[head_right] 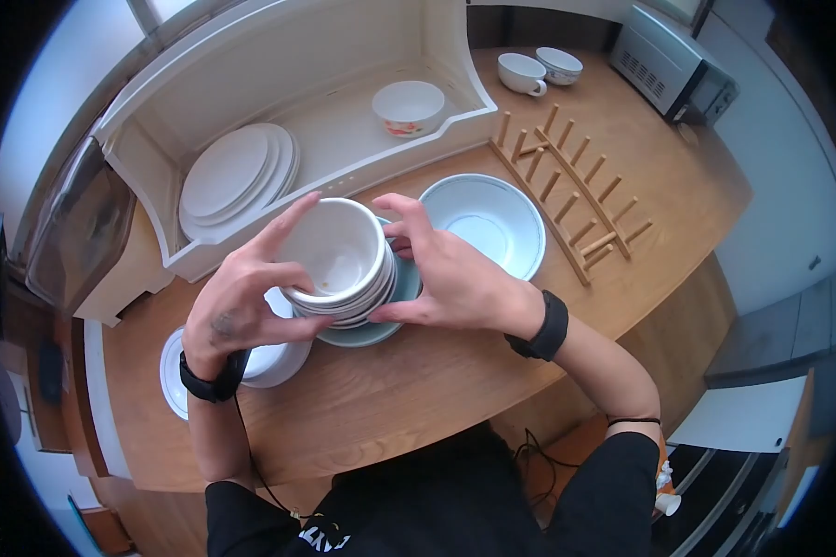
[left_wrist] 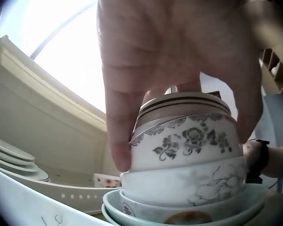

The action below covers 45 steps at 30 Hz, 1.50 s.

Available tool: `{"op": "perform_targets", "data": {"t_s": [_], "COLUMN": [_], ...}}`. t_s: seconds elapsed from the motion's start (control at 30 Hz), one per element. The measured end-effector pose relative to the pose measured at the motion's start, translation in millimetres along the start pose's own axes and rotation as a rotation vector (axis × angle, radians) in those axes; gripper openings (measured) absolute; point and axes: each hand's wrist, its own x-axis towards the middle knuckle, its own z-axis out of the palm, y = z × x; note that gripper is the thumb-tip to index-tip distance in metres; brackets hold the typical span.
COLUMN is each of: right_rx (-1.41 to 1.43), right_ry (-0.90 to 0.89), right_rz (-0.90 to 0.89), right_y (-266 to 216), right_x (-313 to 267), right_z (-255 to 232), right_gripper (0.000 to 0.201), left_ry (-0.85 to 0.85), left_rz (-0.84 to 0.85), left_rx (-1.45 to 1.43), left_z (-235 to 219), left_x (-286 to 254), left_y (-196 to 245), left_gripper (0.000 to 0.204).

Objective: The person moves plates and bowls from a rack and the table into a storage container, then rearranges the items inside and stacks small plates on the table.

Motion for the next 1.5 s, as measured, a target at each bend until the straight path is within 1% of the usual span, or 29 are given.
{"op": "perform_targets", "data": {"t_s": [0.07,0.13,0.17,0.23,0.27,0.33,0.37,0.43,0.47,0.53,0.63,0.7,0.73,0.8,0.83,0.87,0.9,0.93,1.0,1.03,1.1,1.13,1.2,1.33,1.4,1.43,1.47,1.5], "right_rx": [-0.013,-0.024,-0.019,-0.014,-0.013,-0.013,-0.008,-0.009,0.005,0.018,0.03,0.054,0.054,-0.353,-0.354,-0.371,-0.387,-0.387,-0.463,-0.465,-0.492,-0.497,-0.286,-0.223,-0.099,-0.136,-0.141,-0.147], "right_ry": [0.0,-0.005,0.0,0.005,0.027,0.04,0.05,0.056,0.066,0.074,0.057,0.077,0.073,-0.043,-0.044,-0.05,-0.056,-0.057,-0.103,-0.104,-0.169,-0.17,-0.164,-0.187,-0.12,-0.074,0.001,0.078], "right_rz": [0.004,0.003,0.021,0.041,0.042,0.039,0.045,0.051,0.072,0.088,0.096,0.014,0.013,-0.188,-0.186,-0.152,-0.118,-0.118,-0.13,-0.129,-0.047,-0.049,-0.081,-0.102,-0.181,-0.189,-0.19,-0.191], "right_y": [-1,-1,-1,-2,-2,-3,-2,-1,1,4,7,11,10,3,1,-2,-4,-6,-9,-9,-7,-5,0,3,4,3,9,18], "right_x": [0,1,1,0,0,0,-1,-2,-2,-2,-4,-4,-3,-3,-4,-5,-4,-2,4,7,15,17,21,23,31,38,48,60], "right_z": [0,0,0,2,3,4,4,2,2,2,3,5,3,-1,-1,1,3,3,2,4,7,5,1,-13,-27,-39,-49,-59], "right_gripper": [0.101,0.102,0.103,0.103,0.104,0.105,0.104,0.103,0.102,0.101,0.099,0.088,0.088,0.067,0.067,0.057,0.048,0.048,0.039,0.039,0.027,0.027,0.023,0.024,0.026,0.027,0.028,0.028], "left_ry": [0.005,0.024,0.024,-0.076,-0.075,-0.06,-0.055,-0.054,-0.048,-0.007,0.018,0.03,0.036,0.061,0.083,0.149,0.149,0.167,0.197,0.198,0.238,0.254,0.265,0.282,0.301,0.31,0.325,0.314], "left_rz": [0.0,0.083,0.081,-0.039,-0.038,-0.008,-0.012,0.049,0.047,0.087,0.124,0.134,0.149,0.134,0.119,0.183,0.182,0.144,0.065,0.067,-0.056,-0.056,-0.071,-0.102,-0.092,-0.079,-0.088,-0.057], "left_rx": [-0.021,0.02,0.022,0.048,0.048,0.136,0.137,0.12,0.12,0.002,0.001,-0.014,-0.029,-0.042,-0.054,-0.022,-0.021,-0.009,0.03,0.029,0.022,0.029,0.026,-0.012,-0.004,0.008,0.0,0.014], "left_z": [1,2,0,-4,-1,6,5,4,3,0,-6,-13,-18,-32,-40,-45,-51,-58,-68,-71,-76,-78,-81,-82,-82,-81,-80,-80], "left_x": [1,1,1,0,1,0,-1,0,0,1,-1,-3,-4,-12,-17,-18,-22,-28,-37,-40,-46,-48,-52,-57,-57,-57,-56,-55], "left_y": [0,1,5,14,14,14,13,10,8,2,1,2,4,6,6,5,3,1,-2,-5,-9,-13,-17,-24,-24,-23,-23,-23], "left_gripper": [0.024,0.031,0.031,0.032,0.032,0.033,0.033,0.029,0.029,0.027,0.027,0.028,0.028,0.025,0.022,0.022,0.022,0.021,0.02,0.02,0.019,0.02,0.021,0.022,0.023,0.024,0.024,0.024]}}
